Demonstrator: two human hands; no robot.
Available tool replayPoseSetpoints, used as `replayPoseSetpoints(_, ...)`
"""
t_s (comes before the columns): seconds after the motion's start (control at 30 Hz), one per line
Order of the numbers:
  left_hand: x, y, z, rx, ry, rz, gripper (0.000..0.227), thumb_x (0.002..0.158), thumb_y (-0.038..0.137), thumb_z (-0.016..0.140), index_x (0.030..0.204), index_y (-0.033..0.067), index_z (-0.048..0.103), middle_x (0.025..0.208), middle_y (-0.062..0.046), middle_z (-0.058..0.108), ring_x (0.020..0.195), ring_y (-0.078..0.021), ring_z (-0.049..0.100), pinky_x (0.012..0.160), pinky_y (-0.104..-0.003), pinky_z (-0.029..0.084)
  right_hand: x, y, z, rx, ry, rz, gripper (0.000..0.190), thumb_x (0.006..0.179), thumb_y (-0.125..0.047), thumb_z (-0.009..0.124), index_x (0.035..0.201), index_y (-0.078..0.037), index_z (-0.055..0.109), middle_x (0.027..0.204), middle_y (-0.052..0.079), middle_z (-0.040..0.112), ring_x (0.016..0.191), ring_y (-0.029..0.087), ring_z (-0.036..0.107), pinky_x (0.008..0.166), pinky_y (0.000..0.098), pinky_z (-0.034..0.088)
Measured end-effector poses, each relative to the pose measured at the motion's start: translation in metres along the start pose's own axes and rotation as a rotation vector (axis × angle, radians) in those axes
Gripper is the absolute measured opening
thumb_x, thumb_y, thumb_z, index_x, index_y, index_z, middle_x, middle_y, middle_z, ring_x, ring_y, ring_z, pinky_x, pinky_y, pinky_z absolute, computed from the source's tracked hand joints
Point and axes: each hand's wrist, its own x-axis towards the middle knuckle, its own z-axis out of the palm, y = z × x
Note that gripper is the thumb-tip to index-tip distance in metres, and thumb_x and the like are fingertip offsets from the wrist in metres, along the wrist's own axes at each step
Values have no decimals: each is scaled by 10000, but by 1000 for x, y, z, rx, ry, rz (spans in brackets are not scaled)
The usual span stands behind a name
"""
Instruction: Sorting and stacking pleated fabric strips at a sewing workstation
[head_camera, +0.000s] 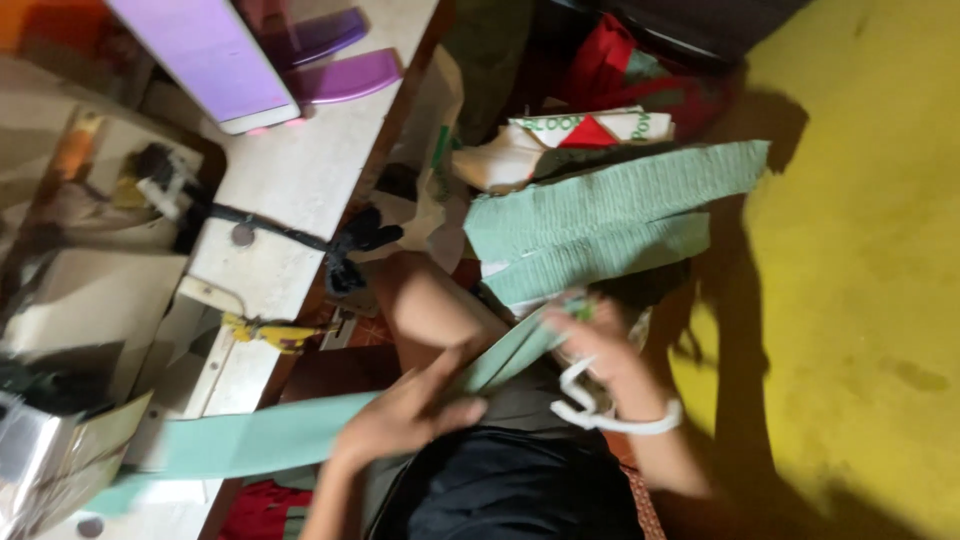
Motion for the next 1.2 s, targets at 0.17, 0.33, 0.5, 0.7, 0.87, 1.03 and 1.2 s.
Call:
replayPoseSetpoints(0.17,-70,-29,-31,278,-105,96,380,931,279,586,1278,126,564,1222,-108,645,1072,-282,638,823,-398,502,88,60,-164,82,556,-361,284,801,-402,783,963,-219,637,823,-58,647,683,43,566,562,194,413)
replayPoseSetpoints(0.33,-66,-63,-38,44,-40,-417,190,916,272,606,809,136,685,566,34,667,405,-45,595,387,-171,520,112,47,-230,-366,943,-808,181,973,-83,810,904,-58,644,844,33,669,766,133,587,656,330,487)
replayPoseSetpoints(0.5,17,-133,-28,116,291,-410,411,945,458,513,815,82,619,650,-114,637,604,-249,603,583,-352,461,181,67,-249,-638,1139,-595,390,879,-330,872,764,-102,578,667,64,578,620,239,542,557,325,451)
replayPoseSetpoints(0.7,68,-125,-25,273,408,-502,580,925,575,529,1021,29,698,832,-243,708,869,-426,678,773,-512,508,213,84,-247,-905,1333,-634,528,751,-568,849,934,-100,687,778,163,679,684,405,684,594,493,539)
replayPoseSetpoints(0.87,63,-108,-21,273,461,-479,485,900,484,606,988,23,728,784,-256,700,859,-464,660,764,-552,502,110,35,-151,-816,1235,-752,716,921,-700,693,1261,-74,612,978,198,704,790,424,691,673,512,536)
replayPoseSetpoints(1.03,59,-134,-12,119,522,-390,460,922,417,616,714,12,678,523,-187,622,620,-301,684,625,-432,492,16,35,-3,-990,455,-864,351,842,-491,663,1035,-198,685,652,63,689,556,266,679,499,360,527)
replayPoseSetpoints(1.2,58,-120,-10,61,515,-318,493,930,383,623,601,16,615,461,-168,582,539,-235,633,588,-368,497,21,58,42,-1246,401,-1019,366,888,-487,597,1058,-172,676,653,18,667,497,177,652,414,285,485)
